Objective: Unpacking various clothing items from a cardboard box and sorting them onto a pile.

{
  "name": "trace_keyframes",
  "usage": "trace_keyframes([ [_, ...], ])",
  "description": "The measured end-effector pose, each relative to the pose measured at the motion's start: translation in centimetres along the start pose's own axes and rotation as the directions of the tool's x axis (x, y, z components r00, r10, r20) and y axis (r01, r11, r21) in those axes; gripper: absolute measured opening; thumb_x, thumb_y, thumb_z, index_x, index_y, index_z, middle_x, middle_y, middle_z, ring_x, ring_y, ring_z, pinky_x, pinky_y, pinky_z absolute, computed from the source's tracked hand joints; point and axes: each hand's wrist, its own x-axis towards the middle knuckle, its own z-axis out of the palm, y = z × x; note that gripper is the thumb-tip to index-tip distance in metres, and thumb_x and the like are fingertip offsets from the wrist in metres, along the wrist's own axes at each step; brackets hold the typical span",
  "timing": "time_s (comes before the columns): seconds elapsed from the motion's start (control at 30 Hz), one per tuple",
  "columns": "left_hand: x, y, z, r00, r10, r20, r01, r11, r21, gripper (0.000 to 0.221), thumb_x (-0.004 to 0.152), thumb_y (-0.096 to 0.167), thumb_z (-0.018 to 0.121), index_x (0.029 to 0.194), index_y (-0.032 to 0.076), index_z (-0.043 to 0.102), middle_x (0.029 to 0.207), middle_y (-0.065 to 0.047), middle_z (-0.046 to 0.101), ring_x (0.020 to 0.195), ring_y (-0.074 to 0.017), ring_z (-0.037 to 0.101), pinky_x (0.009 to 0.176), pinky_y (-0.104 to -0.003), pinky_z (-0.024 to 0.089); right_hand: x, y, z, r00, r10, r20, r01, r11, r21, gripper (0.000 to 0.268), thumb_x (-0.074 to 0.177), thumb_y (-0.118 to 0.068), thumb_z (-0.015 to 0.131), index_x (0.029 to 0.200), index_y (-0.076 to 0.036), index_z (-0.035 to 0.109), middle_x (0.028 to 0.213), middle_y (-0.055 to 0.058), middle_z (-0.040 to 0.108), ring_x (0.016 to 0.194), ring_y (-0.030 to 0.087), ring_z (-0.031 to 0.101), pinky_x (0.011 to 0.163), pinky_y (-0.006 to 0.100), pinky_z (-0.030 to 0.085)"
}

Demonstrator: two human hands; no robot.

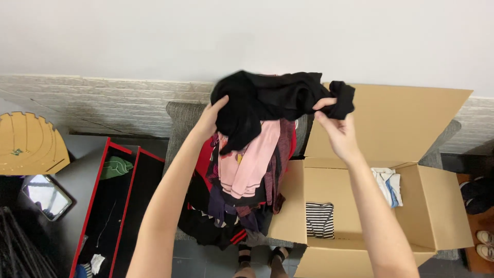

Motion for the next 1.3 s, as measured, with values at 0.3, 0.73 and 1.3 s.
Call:
trace_keyframes([
  [0.3, 3.7, -23.3, -7.6, 0.979, 0.114, 0.171, -0.179, 0.881, 0.438, 0.070, 0.094, 0.013, 0.076, 0.155, 0.007, 0.043, 0.152, -0.023, 0.052, 0.136, -0.0462, 0.053, 0.113, -0.054, 0.048, -13.3, 29.0, 10.2, 0.764, 0.644, 0.045, -0.645, 0.758, 0.102, 0.019, 0.098, -0.017, 0.073, 0.117, -0.013, 0.073, 0.129, 0.011, 0.070, 0.127, 0.024, 0.061, 0.113, 0.044, 0.048],
  [0.73, -4.7, -22.4, -8.8, 0.983, 0.180, 0.045, -0.151, 0.631, 0.761, 0.072, 0.093, 0.017, 0.074, 0.158, 0.023, 0.044, 0.154, -0.017, 0.045, 0.140, -0.0421, 0.050, 0.108, -0.053, 0.051, -15.9, 29.3, 5.9, 0.452, 0.827, -0.333, -0.456, 0.535, 0.711, 0.045, 0.102, -0.022, 0.073, 0.139, -0.003, 0.055, 0.102, 0.004, 0.048, 0.093, 0.017, 0.069, 0.100, 0.038, 0.063],
  [1.3, 10.7, -24.8, 5.9, 0.857, 0.344, 0.384, -0.356, -0.144, 0.923, 0.075, 0.099, 0.040, 0.067, 0.164, 0.040, 0.030, 0.174, -0.015, 0.011, 0.155, -0.0531, 0.009, 0.106, -0.081, 0.031, -38.8, 21.9, 6.5, 0.432, 0.895, -0.112, -0.780, 0.433, 0.451, 0.028, 0.101, -0.011, 0.062, 0.127, -0.007, 0.069, 0.122, 0.013, 0.074, 0.103, 0.030, 0.076, 0.092, 0.041, 0.063],
])
